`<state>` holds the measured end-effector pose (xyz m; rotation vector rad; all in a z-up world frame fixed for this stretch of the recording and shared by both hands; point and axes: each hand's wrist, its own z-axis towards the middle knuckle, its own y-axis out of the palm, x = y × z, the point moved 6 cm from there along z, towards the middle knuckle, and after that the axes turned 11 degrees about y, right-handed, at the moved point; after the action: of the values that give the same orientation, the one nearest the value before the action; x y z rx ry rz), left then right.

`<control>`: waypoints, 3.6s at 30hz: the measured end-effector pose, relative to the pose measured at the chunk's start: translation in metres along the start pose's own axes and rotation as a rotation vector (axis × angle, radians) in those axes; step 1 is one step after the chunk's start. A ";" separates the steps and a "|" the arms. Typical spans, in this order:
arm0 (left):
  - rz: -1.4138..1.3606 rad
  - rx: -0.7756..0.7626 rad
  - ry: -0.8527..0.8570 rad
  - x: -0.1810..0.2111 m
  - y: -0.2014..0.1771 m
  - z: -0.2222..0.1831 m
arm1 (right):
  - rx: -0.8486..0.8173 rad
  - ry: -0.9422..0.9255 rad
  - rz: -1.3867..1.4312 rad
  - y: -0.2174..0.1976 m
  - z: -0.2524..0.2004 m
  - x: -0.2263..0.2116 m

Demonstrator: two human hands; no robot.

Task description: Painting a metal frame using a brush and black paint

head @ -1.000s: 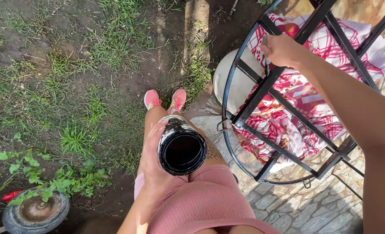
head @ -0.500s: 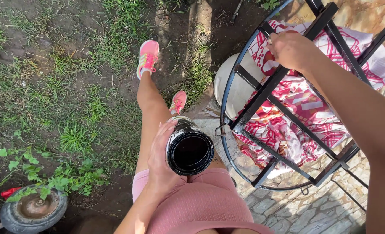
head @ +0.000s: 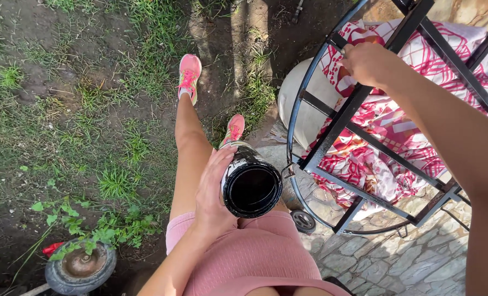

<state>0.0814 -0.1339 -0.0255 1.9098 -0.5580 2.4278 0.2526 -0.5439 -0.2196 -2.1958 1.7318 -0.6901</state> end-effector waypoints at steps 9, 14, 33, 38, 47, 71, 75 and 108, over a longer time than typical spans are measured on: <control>0.031 0.118 -0.006 0.002 -0.014 0.025 | 0.009 -0.198 -0.075 0.021 -0.038 -0.042; 0.044 0.214 0.042 0.005 -0.018 0.031 | -0.077 -0.130 0.553 0.022 -0.035 -0.021; 0.020 0.179 0.049 0.003 -0.008 0.036 | 0.007 -0.300 0.339 0.016 -0.101 -0.092; 0.019 0.168 0.052 0.003 -0.007 0.039 | 0.028 -0.213 0.675 0.009 -0.108 -0.079; -0.033 -0.066 0.014 -0.005 0.002 0.025 | 0.139 0.016 0.268 -0.010 -0.045 0.013; 0.007 -0.064 0.099 0.006 0.022 0.043 | 1.198 -0.781 0.806 -0.039 -0.348 -0.127; -0.027 -0.089 0.092 0.012 0.025 0.044 | 1.249 -0.784 0.867 -0.035 -0.349 -0.126; -0.140 -0.222 0.132 0.005 0.032 0.054 | 0.533 0.249 1.353 -0.031 -0.132 0.095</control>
<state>0.1239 -0.1799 -0.0193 1.6331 -0.6337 2.2763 0.2279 -0.6164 -0.0725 -0.3433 2.2294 -0.8410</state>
